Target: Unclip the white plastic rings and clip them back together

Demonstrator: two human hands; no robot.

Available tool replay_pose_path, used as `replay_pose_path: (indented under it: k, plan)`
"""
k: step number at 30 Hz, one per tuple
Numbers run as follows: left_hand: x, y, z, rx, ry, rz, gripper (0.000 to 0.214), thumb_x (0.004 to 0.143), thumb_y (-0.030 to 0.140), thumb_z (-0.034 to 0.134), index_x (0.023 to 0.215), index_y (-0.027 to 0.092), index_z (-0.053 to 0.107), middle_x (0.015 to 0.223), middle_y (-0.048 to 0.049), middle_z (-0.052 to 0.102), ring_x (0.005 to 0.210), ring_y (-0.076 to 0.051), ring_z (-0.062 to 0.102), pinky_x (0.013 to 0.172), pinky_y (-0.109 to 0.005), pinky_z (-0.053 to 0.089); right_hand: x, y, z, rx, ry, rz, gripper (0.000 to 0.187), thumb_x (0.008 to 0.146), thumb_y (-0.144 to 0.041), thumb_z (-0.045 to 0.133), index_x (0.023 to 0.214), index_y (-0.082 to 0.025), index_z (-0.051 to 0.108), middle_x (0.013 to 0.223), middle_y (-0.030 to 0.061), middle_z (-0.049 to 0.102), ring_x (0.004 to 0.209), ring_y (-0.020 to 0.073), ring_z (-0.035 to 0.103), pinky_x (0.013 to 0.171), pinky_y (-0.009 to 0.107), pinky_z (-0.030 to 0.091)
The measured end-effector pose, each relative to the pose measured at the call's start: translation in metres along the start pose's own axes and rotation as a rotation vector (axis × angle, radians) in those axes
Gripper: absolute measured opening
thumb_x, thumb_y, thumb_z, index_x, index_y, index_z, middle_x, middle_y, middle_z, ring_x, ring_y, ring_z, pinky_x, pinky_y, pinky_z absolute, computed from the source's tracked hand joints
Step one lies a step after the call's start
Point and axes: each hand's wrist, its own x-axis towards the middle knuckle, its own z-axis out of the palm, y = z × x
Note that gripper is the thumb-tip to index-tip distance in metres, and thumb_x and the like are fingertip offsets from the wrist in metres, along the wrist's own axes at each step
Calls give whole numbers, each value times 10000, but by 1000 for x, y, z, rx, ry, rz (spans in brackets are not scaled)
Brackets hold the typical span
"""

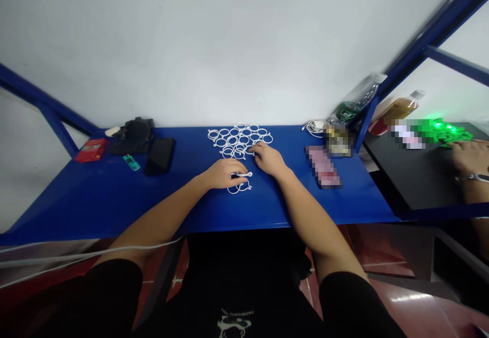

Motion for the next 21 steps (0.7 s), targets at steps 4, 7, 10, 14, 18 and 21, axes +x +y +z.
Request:
replay_pose_path:
  k: [4,7,10,14,18,21]
  plan:
    - [1,-1,-1,70,170,-2,190,1027,344,665,1052,193,777,1027,-63,825,935,-191,792,864,-327,627,0,1,1,-42,36,20,401,944,-86,540,1231,-232,779,1367,80,718,1255,248,682,1059,360,550]
    - [1,-8,-4,109,265,-74,165,1027,304,655,1045,192,775,962,-53,817,847,-171,776,809,-313,618,1,2,-1,-49,13,8,435,934,-80,562,1289,-237,759,1378,75,731,1262,259,685,1067,375,547]
    - [-1,-15,-6,110,307,-170,146,1019,280,659,1021,192,775,951,-48,810,793,-153,753,779,-301,609,0,1,-2,-53,-43,8,467,941,-90,568,1355,-243,724,1323,84,755,1169,262,714,1006,371,559]
    - [-1,-21,-5,114,361,-227,119,1005,246,667,999,187,771,932,-43,796,792,-151,736,775,-297,605,0,-1,-2,-29,-58,-3,423,953,-108,556,1331,-208,716,1235,116,754,1033,253,716,921,366,557]
    - [-2,-22,-5,94,376,-220,142,996,254,685,1098,179,751,1031,-57,773,732,-117,698,742,-276,607,-1,-5,-2,141,44,-92,310,986,-149,548,1241,-199,716,1123,108,744,976,237,684,907,375,543]
    - [-3,-20,-5,90,380,-203,290,992,287,704,1261,180,701,1191,-90,735,706,-96,671,738,-276,614,-2,-17,-3,333,127,-200,211,1051,-239,529,1156,-212,710,1038,81,721,929,213,660,882,365,531]
